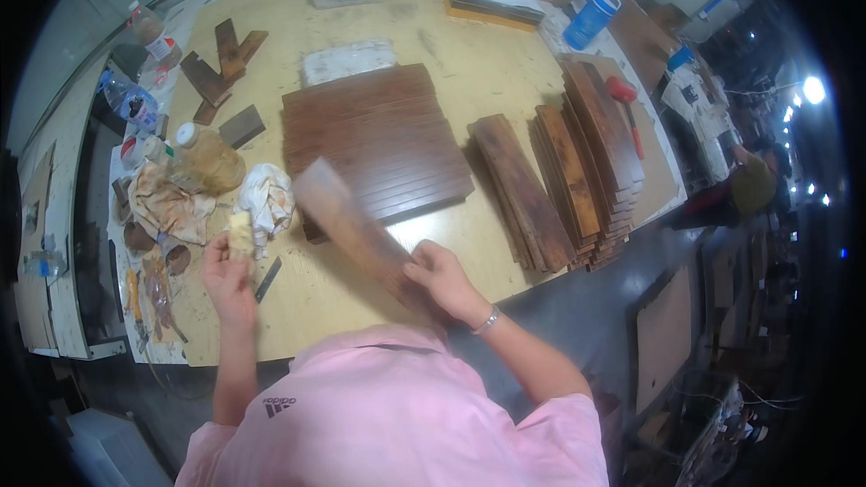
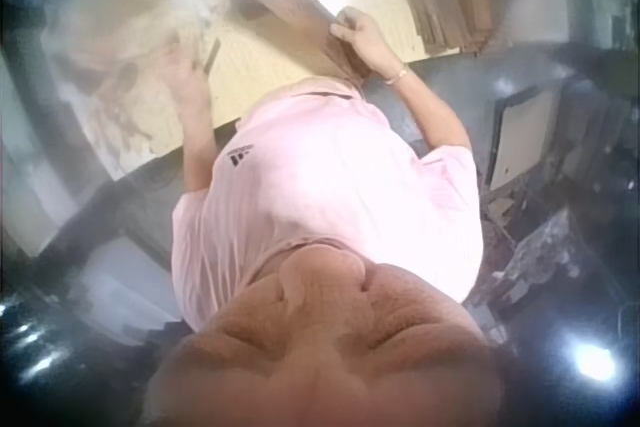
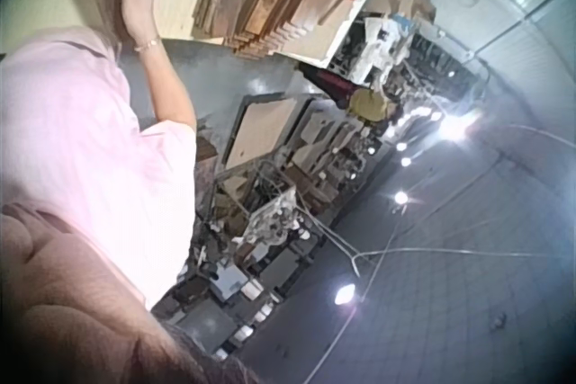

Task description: The person applies a liquid finish to wooden slats using a small foam applicator and wipes them with a cloth. The person handles the slats one at a time, coating all sides before placing them into a stack on the workbench.

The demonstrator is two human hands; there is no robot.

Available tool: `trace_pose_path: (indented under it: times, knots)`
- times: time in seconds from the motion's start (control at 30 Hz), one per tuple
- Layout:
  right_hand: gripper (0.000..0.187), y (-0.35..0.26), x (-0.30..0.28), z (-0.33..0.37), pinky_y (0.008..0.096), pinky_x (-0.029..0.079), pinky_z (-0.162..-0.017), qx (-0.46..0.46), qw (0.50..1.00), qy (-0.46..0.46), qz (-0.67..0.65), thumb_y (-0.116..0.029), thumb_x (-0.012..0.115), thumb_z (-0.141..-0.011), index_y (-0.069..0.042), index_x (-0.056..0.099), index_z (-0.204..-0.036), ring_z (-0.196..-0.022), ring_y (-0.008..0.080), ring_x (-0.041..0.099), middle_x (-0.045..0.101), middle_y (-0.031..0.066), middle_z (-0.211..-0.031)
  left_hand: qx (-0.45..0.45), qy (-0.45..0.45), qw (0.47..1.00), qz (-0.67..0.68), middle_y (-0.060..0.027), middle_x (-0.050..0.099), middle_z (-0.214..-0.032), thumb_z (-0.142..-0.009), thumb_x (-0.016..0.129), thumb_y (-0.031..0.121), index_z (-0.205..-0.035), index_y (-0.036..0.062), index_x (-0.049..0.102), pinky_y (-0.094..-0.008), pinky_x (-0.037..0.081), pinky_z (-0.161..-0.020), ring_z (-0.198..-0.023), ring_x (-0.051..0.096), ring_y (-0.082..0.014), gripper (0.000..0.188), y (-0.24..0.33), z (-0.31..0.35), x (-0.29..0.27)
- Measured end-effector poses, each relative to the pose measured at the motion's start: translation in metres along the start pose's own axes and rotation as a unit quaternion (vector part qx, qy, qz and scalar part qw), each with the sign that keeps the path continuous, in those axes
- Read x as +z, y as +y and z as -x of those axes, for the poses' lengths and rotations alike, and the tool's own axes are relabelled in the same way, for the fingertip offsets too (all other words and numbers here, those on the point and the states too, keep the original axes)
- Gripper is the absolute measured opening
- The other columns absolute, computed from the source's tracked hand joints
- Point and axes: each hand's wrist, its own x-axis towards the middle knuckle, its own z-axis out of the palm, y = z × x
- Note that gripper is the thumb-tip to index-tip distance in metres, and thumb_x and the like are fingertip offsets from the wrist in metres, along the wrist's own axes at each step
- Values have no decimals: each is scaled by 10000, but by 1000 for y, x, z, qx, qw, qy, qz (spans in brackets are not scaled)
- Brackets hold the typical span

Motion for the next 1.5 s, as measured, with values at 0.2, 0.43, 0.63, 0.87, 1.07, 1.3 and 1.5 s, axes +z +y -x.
trace_pose_path:
  times: [0.2, 0.43, 0.63, 0.87, 1.07, 1.3, 1.5]
  knots:
    - [343, -36, 29, -27, 249, 529, -800, 44, 953, -18, -299, 42, 575, -924, 41, 564, -1266, -885, 108, 659, 696, 95, -1035, 158, -248, 908, -297, -95, 620, -991, -672, 738, 18, -1017, 1, 628, -333, 499, -796, -906, 607, -223, 362, 8, 45, 71]
    - [386, -48, 38, -19, 281, 518, -775, 49, 965, -44, -254, 36, 574, -904, 72, 549, -1288, -872, 140, 643, 689, 114, -999, 271, -198, 859, -387, -114, 632, -913, -669, 739, 39, -970, 29, 669, -355, 503, -730, -834, 620, -278, 309, 4, -1, 69]
    - [372, -42, 24, 3, 274, 515, -799, 13, 991, -48, -123, 21, 609, -881, 62, 605, -1251, -879, 121, 629, 693, 101, -1004, 216, 44, 913, -344, -103, 643, -926, -737, 749, 14, -1000, -8, 663, -318, 502, -794, -882, 628, -212, 277, 26, -87, 20]
    - [357, -45, 21, 7, 247, 486, -774, 7, 994, -26, -105, 74, 622, -871, 72, 615, -1228, -831, 89, 596, 674, 44, -943, 216, 5, 880, -422, -92, 625, -961, -738, 739, -5, -1012, 13, 649, -311, 485, -801, -897, 604, -203, 289, 21, -62, 29]
    - [375, -44, 32, -25, 286, 523, -799, 28, 962, 26, -272, 37, 603, -876, 84, 590, -1248, -894, 157, 648, 693, 125, -1019, 234, -36, 891, -386, -116, 619, -974, -747, 741, 2, -1022, 0, 634, -350, 492, -841, -920, 614, -244, 295, 30, -65, 65]
    - [351, -59, 29, -76, 291, 523, -834, 15, 921, 106, -374, -14, 531, -944, 79, 543, -1282, -917, 162, 644, 672, 105, -1033, 244, -324, 845, -348, -132, 646, -883, -632, 761, 45, -899, 15, 665, -367, 510, -715, -801, 634, -298, 285, -5, 32, 74]
    - [256, -53, 25, -75, 305, 511, -616, 134, 857, -77, -491, -141, 412, -1006, -15, 580, -1154, -669, 175, 588, 630, 99, -815, 169, -188, 919, -303, -119, 645, -914, -657, 785, 43, -940, 4, 663, -348, 506, -712, -806, 635, -267, 311, 38, 16, 75]
